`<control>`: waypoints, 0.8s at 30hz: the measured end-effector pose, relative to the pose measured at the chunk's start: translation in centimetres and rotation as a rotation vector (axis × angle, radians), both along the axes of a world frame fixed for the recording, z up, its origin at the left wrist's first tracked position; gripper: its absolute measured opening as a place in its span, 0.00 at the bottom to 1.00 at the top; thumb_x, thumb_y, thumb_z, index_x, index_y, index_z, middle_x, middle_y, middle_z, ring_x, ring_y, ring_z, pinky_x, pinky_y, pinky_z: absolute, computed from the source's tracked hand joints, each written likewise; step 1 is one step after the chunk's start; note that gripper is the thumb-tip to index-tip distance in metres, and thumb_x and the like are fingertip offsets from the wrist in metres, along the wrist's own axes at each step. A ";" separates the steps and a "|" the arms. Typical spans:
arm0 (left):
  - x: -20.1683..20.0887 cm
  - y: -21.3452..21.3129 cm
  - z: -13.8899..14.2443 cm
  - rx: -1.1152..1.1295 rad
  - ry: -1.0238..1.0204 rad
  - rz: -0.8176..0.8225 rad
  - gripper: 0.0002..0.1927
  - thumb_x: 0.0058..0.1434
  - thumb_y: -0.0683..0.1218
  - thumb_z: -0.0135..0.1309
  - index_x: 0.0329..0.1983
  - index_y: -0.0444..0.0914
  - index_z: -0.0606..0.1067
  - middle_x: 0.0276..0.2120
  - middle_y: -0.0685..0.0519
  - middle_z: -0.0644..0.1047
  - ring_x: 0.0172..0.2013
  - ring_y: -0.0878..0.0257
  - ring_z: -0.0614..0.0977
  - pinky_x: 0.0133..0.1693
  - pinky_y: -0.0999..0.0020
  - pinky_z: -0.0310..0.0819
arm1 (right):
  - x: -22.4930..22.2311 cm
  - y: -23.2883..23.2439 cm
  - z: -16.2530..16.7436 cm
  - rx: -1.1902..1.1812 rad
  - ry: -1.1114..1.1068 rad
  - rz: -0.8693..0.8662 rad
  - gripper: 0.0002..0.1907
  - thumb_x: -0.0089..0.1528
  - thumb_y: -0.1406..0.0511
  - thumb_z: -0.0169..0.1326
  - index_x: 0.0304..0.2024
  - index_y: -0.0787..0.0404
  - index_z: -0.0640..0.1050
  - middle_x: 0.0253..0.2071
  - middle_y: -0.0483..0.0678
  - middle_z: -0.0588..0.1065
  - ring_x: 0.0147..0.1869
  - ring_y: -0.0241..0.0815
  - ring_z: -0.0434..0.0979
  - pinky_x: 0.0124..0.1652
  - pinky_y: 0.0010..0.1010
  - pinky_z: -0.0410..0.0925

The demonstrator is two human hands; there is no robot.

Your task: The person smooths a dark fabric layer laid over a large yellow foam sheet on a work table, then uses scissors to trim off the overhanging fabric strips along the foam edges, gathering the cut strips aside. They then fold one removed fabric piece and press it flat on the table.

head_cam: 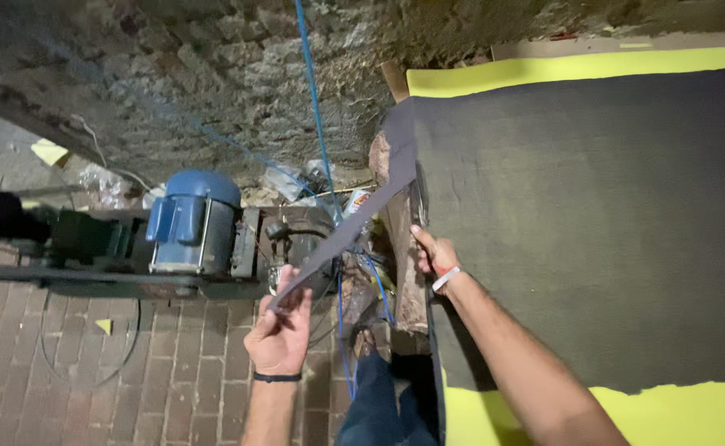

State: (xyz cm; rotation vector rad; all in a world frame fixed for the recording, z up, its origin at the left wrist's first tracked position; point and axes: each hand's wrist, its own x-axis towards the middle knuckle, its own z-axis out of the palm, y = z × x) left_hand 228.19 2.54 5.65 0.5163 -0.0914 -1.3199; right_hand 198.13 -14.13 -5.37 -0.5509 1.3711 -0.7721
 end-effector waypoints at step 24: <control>6.9 -7.8 -3.1 0.522 -1.554 -0.238 0.09 0.59 0.43 0.53 0.25 0.35 0.71 0.18 0.50 0.68 0.22 0.61 0.69 0.26 0.65 0.65 | 1.3 -14.8 -0.9 -0.015 0.002 0.019 0.23 0.59 0.45 0.60 0.26 0.53 0.72 0.19 0.38 0.66 0.19 0.32 0.63 0.18 0.23 0.58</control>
